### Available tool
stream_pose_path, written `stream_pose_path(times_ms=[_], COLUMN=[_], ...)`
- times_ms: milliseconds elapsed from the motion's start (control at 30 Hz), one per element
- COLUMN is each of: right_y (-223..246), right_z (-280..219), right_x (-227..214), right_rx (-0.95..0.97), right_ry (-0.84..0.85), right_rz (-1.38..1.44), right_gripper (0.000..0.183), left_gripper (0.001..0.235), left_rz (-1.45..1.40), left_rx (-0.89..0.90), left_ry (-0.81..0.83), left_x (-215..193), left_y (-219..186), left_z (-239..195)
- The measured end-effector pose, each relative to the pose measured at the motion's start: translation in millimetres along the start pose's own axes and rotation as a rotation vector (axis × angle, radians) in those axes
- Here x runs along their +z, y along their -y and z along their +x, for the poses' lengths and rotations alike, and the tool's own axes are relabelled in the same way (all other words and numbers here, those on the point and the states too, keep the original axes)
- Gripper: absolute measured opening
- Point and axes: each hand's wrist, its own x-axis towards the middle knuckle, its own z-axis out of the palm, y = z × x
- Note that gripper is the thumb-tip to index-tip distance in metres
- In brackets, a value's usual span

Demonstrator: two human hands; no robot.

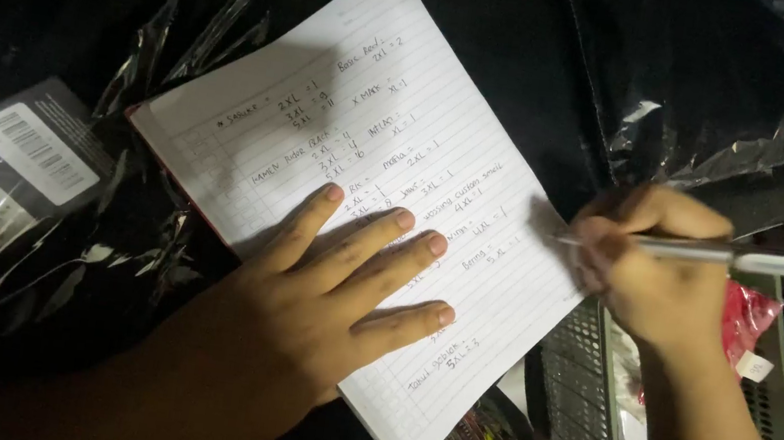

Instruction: Checking an inventory list in a notebook and organizing packaged clothing items on storage shelves.

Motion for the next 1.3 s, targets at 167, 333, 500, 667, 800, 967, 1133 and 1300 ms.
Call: stream_pose_path(times_ms=[167,333,500,667,800,967,1133,1300], right_y=[-8.3,-14.1,-4.8,-20.2,-33.9,-23.6,-22.1,-9.0], right_z=[-10.6,-12.3,-9.6,-14.4,-18.3,-6.0,-22.2,-36.0], right_x=[3.7,7.7,15.4,14.7,31.2,56.2,62.7,77.6], right_rx=[0.118,0.049,0.239,-0.026,-0.635,-0.951,-0.849,-0.651], right_ry=[-0.254,-0.347,-0.565,-0.506,-0.321,-0.419,-0.451,-0.484], right_rz=[0.282,0.319,0.345,0.330,-0.383,-0.688,-0.884,-0.885], right_gripper=[0.024,0.021,0.011,0.045,0.050,0.048,0.049,0.046], left_gripper=[0.025,0.023,0.027,0.025,0.023,0.012,0.016,0.014], left_rz=[0.175,0.334,0.275,0.355,0.584,0.757,0.617,0.864], left_rx=[0.124,0.347,0.481,0.457,0.365,0.168,0.117,0.173], left_ry=[-0.040,-0.115,-0.038,-0.127,-0.113,-0.092,0.048,0.041], left_x=[-7.2,-17.9,-15.9,-18.7,-22.0,-5.0,4.9,5.7], left_y=[-0.1,-4.2,-8.9,-10.5,-10.7,-4.7,3.4,-6.8], left_z=[7.6,11.8,2.7,4.4,5.2,-1.5,-4.0,-4.1])
